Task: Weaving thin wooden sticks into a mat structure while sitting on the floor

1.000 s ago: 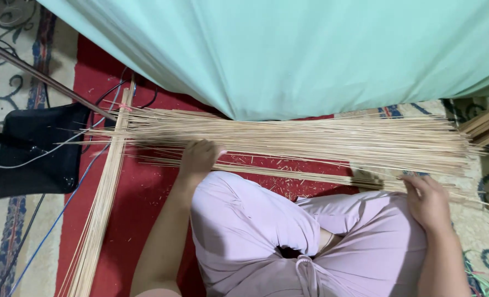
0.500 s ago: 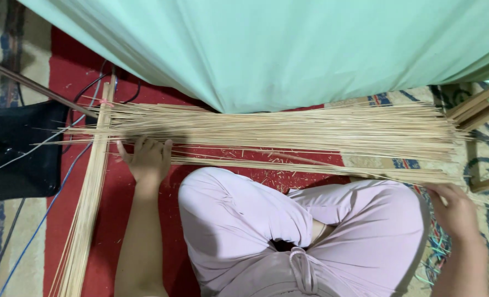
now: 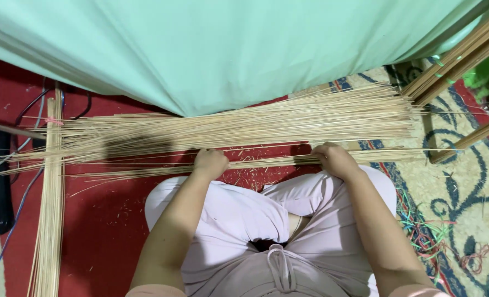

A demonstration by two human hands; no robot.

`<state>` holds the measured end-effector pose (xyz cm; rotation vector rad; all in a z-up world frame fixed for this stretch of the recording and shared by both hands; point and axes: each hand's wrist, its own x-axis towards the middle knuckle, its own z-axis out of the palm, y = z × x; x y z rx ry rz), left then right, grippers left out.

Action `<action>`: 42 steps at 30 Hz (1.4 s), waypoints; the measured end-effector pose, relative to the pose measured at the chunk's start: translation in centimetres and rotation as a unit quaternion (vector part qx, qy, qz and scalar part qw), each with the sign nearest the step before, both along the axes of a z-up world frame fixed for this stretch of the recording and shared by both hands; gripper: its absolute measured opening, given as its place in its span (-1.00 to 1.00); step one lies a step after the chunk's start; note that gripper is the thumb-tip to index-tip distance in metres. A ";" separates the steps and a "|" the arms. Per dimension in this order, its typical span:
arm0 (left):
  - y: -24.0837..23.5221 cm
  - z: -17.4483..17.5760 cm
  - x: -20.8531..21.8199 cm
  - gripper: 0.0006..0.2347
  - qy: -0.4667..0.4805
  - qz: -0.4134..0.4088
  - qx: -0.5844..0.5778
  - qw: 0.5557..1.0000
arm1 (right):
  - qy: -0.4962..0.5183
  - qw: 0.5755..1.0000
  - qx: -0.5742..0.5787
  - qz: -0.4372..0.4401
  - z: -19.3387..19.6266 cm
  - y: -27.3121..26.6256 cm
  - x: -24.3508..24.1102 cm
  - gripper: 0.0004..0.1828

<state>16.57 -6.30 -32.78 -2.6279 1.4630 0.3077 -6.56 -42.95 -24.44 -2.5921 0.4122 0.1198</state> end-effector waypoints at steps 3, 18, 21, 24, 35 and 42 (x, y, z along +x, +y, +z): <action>-0.7 -3.8 1.6 -0.80 -0.006 0.007 0.079 0.997 | 0.045 0.999 -0.004 0.017 -4.2 -1.4 1.3 -0.79; -5.0 -1.1 -0.7 -0.73 0.090 0.012 0.198 0.976 | 0.266 0.941 -0.150 0.143 -5.3 1.6 5.0 -0.06; -5.2 -0.5 -0.1 -0.78 0.104 0.005 0.200 0.974 | 0.247 0.947 -0.139 0.150 -10.6 0.3 5.5 -0.34; -5.4 -1.5 0.4 -0.85 0.123 0.075 0.205 0.968 | 0.233 0.955 -0.122 0.137 -10.1 0.4 5.2 -0.52; -6.2 4.8 -0.7 -0.76 0.131 0.057 0.220 0.965 | 0.234 0.956 -0.155 0.091 -10.2 0.3 5.1 -0.71; -6.0 7.8 -2.1 -0.68 0.142 0.015 0.162 0.976 | 0.279 0.948 -0.148 0.032 -11.2 0.1 5.2 -0.77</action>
